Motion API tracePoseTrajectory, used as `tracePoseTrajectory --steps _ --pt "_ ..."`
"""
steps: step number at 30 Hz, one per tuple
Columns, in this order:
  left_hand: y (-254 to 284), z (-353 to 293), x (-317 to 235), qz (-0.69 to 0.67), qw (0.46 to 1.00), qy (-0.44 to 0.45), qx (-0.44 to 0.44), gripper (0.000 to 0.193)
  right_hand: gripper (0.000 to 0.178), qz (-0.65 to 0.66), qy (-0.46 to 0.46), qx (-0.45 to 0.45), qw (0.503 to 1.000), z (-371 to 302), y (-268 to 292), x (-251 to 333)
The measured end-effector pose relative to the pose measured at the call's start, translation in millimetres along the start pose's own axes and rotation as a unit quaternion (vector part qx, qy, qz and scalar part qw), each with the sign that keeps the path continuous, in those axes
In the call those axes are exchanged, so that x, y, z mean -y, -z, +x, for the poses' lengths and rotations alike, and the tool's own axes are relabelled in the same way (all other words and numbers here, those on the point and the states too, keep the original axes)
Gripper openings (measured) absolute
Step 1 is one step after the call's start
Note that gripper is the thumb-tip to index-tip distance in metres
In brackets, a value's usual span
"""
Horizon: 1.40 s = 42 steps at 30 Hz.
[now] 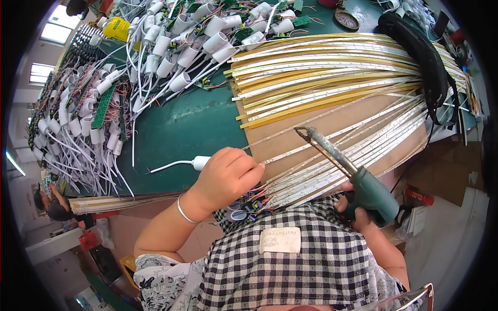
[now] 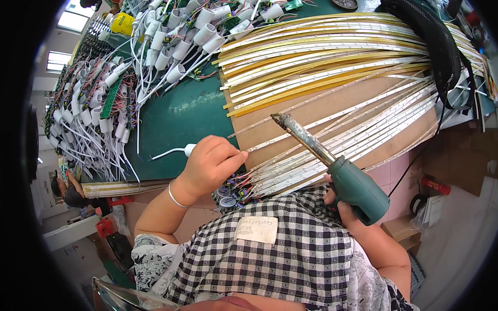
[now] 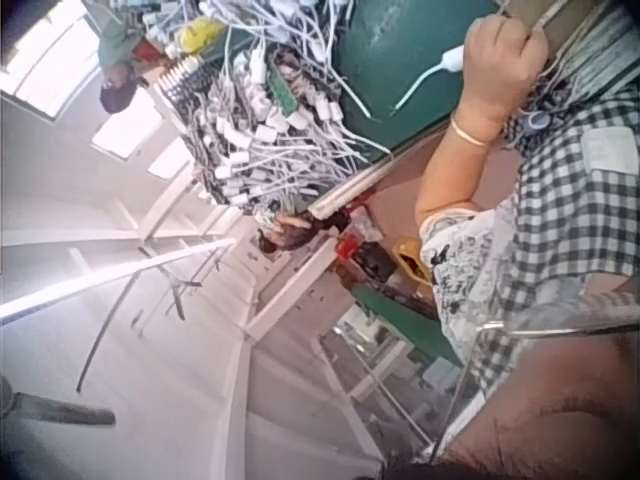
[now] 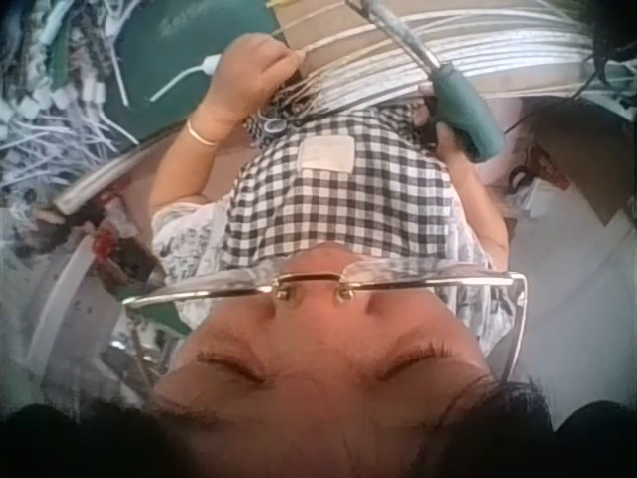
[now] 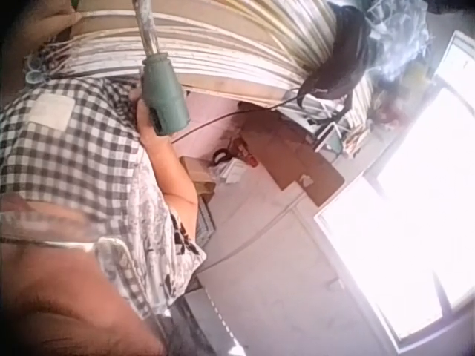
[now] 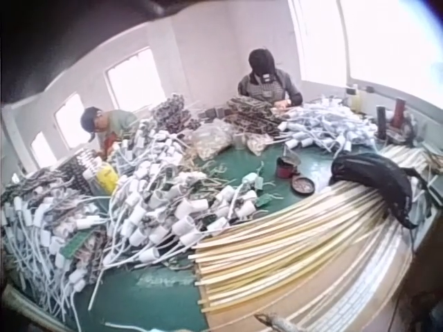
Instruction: The person solders wires onto LED strips at an industrial assembly station, attaching them to circuit boards with a soldering iron.
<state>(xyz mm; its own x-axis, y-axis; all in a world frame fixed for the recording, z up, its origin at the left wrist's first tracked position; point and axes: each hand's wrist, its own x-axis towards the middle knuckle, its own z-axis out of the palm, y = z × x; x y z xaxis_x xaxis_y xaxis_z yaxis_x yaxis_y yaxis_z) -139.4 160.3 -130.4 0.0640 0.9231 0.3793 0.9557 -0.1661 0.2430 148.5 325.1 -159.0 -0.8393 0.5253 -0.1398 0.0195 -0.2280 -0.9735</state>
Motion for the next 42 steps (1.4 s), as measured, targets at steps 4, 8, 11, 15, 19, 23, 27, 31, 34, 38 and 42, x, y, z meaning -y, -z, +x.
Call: tracePoseTrajectory --steps 4,8,11,15,19,23,27,31,34,38,42 --pt "0.5 0.6 0.6 -0.011 0.999 -0.001 -0.039 0.02 0.051 -0.001 0.068 0.005 0.998 -4.2 4.8 -11.2" --pt "-1.3 0.8 0.3 -0.02 1.0 0.009 -0.017 0.021 0.052 0.003 0.043 0.03 0.999 -7.1 9.4 -11.5" --pt "-1.6 -2.3 0.2 -0.028 0.999 0.02 -0.011 0.022 0.052 0.003 0.053 0.038 0.998 -8.2 7.7 -13.6" --pt "-3.7 -4.6 0.9 -0.039 0.999 0.031 -0.022 0.022 0.051 -0.055 0.056 0.049 0.996 -4.0 5.5 -2.6" --pt "-5.0 -4.7 -0.2 -0.039 0.998 0.035 -0.026 0.022 0.045 -0.128 0.027 0.082 0.988 -4.5 9.5 7.1" --pt "-5.9 -5.4 -0.9 -0.041 0.998 0.045 -0.019 0.021 0.034 -0.124 0.009 0.126 0.984 0.8 10.5 10.0" --pt "-6.3 -5.8 -1.7 -0.037 0.998 0.056 -0.008 0.02 0.027 -0.307 0.083 0.109 0.942 -0.8 12.4 -2.0" --pt "-7.2 -6.0 -0.9 -0.036 0.997 0.062 -0.006 0.02 0.03 -0.255 0.032 0.072 0.964 -1.3 2.2 4.2" --pt "-5.8 -5.9 -1.6 -0.037 0.997 0.066 -0.006 0.02 0.032 -0.254 0.041 0.077 0.963 -1.0 -0.4 7.2" --pt "-5.7 -5.5 -0.5 -0.042 0.997 0.07 -0.001 0.02 0.034 -0.253 0.048 0.079 0.963 5.1 -4.8 11.5" --pt "-5.5 -5.4 1.0 -0.046 0.996 0.072 -0.004 0.02 0.034 -0.273 0.066 0.095 0.955 6.8 -6.6 11.3"
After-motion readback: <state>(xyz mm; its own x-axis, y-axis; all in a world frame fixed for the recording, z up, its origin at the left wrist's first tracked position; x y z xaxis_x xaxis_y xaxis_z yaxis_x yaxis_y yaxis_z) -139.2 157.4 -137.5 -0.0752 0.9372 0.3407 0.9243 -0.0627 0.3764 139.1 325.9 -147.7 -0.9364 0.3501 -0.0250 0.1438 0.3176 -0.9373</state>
